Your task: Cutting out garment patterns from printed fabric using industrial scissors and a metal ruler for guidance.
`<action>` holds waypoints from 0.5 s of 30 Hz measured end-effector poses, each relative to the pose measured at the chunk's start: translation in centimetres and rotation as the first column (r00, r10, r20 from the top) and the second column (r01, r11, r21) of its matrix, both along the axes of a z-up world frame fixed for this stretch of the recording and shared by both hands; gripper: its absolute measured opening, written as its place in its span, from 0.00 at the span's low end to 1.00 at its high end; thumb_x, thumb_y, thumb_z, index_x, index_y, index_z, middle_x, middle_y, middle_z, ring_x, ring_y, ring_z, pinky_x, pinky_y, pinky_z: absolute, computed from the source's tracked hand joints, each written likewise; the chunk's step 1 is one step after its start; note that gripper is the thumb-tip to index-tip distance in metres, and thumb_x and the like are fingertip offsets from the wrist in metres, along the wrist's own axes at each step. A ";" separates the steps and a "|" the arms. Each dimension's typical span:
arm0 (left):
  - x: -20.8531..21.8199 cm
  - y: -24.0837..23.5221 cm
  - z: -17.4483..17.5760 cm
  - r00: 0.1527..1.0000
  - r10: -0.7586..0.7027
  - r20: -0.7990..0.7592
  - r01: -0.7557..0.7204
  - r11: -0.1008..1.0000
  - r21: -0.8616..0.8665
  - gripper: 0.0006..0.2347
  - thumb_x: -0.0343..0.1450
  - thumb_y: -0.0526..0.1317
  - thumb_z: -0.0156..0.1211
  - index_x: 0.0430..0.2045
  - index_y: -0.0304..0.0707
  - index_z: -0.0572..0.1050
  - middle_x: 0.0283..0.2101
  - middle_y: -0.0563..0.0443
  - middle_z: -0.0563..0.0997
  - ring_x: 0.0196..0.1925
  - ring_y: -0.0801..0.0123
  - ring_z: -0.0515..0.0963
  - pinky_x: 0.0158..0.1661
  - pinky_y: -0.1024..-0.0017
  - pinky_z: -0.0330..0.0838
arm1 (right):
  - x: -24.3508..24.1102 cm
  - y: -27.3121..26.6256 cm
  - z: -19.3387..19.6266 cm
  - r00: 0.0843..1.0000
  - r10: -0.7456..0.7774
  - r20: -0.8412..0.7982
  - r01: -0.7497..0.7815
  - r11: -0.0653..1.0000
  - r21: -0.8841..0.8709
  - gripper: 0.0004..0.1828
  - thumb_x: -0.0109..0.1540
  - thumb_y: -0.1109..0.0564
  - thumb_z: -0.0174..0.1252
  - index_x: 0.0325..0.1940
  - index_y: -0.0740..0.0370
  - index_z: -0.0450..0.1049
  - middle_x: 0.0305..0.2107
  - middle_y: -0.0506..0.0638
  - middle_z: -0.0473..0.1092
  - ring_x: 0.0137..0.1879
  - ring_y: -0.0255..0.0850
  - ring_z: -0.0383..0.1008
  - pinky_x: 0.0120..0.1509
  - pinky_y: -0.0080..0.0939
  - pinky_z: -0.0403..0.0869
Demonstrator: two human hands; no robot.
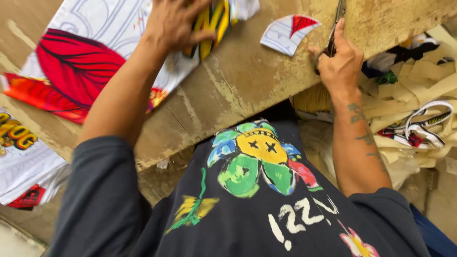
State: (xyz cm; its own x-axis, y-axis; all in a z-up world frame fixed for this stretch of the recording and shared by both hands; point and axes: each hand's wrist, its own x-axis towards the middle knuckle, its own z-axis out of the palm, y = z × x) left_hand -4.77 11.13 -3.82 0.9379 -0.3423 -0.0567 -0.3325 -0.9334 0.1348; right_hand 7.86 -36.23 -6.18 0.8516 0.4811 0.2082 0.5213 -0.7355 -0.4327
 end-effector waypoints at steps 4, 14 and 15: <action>-1.0 3.6 3.8 0.986 0.095 0.134 -0.083 0.992 -0.091 0.32 0.74 0.60 0.59 0.74 0.52 0.65 0.70 0.32 0.70 0.66 0.32 0.67 0.57 0.36 0.63 | 0.2 4.5 7.0 0.926 -0.142 -0.350 -0.005 0.922 -0.387 0.42 0.74 0.45 0.67 0.88 0.57 0.57 0.44 0.70 0.68 0.49 0.69 0.71 0.51 0.68 0.72; -31.9 7.3 4.3 0.864 0.504 -0.004 -0.503 0.862 -0.063 0.44 0.45 0.50 0.88 0.60 0.45 0.78 0.60 0.38 0.76 0.63 0.36 0.79 0.66 0.47 0.75 | -2.6 25.1 5.8 0.887 0.440 -0.137 -0.433 0.898 0.080 0.23 0.73 0.47 0.62 0.72 0.51 0.74 0.49 0.56 0.73 0.53 0.59 0.79 0.57 0.55 0.78; -32.3 6.6 2.2 0.855 0.519 0.007 -0.518 0.854 -0.055 0.44 0.45 0.50 0.88 0.60 0.45 0.78 0.60 0.38 0.76 0.63 0.36 0.79 0.66 0.47 0.75 | -2.2 29.2 4.4 0.880 0.457 -0.127 -0.449 0.889 0.089 0.23 0.73 0.47 0.62 0.72 0.51 0.74 0.49 0.56 0.73 0.53 0.59 0.79 0.57 0.55 0.78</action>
